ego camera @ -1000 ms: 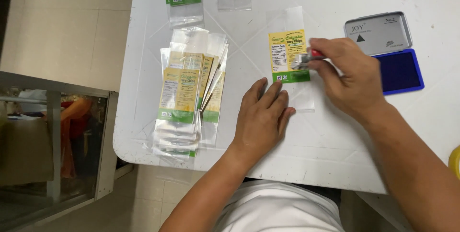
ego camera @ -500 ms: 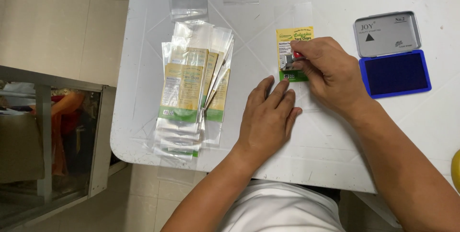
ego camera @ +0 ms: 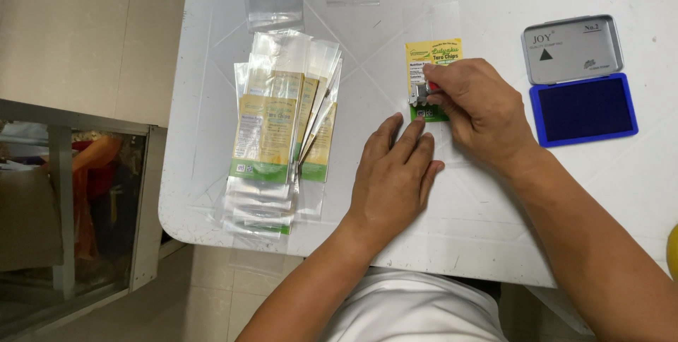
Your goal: Stamping labels onto plastic packaging bags using a manual stamp and ink pad
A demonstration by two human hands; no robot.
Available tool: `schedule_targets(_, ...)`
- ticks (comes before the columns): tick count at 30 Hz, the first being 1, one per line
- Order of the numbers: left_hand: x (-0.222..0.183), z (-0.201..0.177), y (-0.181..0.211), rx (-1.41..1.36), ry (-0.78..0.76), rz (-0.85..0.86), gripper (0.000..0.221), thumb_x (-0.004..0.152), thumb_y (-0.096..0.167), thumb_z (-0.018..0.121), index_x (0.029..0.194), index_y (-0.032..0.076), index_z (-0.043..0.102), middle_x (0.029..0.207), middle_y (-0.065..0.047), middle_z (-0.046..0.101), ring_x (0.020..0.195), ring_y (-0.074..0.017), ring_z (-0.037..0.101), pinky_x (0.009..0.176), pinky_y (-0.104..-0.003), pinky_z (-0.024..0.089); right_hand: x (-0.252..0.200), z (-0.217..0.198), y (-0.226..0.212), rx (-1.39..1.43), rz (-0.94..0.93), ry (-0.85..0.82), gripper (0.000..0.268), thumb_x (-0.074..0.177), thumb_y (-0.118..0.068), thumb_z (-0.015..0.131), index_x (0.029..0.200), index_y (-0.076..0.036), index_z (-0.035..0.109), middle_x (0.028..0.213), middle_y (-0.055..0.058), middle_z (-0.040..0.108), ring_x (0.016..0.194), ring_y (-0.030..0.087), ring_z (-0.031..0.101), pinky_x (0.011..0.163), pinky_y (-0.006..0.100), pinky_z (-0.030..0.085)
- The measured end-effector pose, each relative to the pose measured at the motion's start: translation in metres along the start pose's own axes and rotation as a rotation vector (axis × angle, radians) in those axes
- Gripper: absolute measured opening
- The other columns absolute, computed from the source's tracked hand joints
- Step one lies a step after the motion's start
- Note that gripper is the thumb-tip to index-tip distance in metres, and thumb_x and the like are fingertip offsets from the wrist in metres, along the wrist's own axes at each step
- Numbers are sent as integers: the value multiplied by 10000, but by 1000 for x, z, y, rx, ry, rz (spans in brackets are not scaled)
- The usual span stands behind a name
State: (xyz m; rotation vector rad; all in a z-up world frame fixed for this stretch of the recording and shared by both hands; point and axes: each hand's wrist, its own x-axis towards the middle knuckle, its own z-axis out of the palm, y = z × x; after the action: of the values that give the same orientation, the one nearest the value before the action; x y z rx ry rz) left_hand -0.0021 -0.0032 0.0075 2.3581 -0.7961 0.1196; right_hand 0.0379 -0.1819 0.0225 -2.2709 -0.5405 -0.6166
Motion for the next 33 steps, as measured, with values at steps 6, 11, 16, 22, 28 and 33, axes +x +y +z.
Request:
schedule_targets(6,0,-1,-1,-5,-3,16,390,1041,298,566,1254,-10,678,1346,-245,643,1372,-494,504,1102,-594,432,-1,2,1,36,-27,26,226,997,19,726,1221,29,755,950,176,730,925,380,701,871,468,585)
schedule_targets(11,0,-1,-2,6,2,36,386,1041,289,574,1251,-18,675,1341,-254,640,1367,-503,506,1095,-605,434,-3,6,7,25,-49,51,236,994,5,733,1228,28,759,940,169,729,914,372,701,860,465,591)
schedule_targets(16,-1,-3,2,26,16,43,388,1035,309,580,1244,-2,686,1334,-239,650,1355,-495,517,1098,-580,442,-1,1,7,103,30,50,264,976,17,743,1240,19,746,973,179,739,919,360,721,823,455,606)
schedule_targets(22,-3,-6,-2,-96,127,130,272,983,170,662,1175,-14,611,1322,-222,620,1259,-486,528,1076,-548,464,-12,-53,1,760,713,411,318,1089,-100,659,1386,-153,559,1169,32,687,1109,135,704,955,316,670)
schedule_targets(28,-2,6,-2,18,122,112,660,920,519,669,1323,5,578,1419,-280,574,1285,-489,521,1085,-578,454,-38,-55,-3,850,885,191,348,1015,-71,635,1360,-93,598,962,45,667,963,145,700,928,297,640)
schedule_targets(33,6,6,5,123,92,77,919,832,653,671,1399,-53,520,1407,-252,571,1267,-440,516,1086,-542,439,-37,-47,0,944,946,141,350,1001,-91,623,1349,-73,586,1007,142,713,929,223,720,880,346,631)
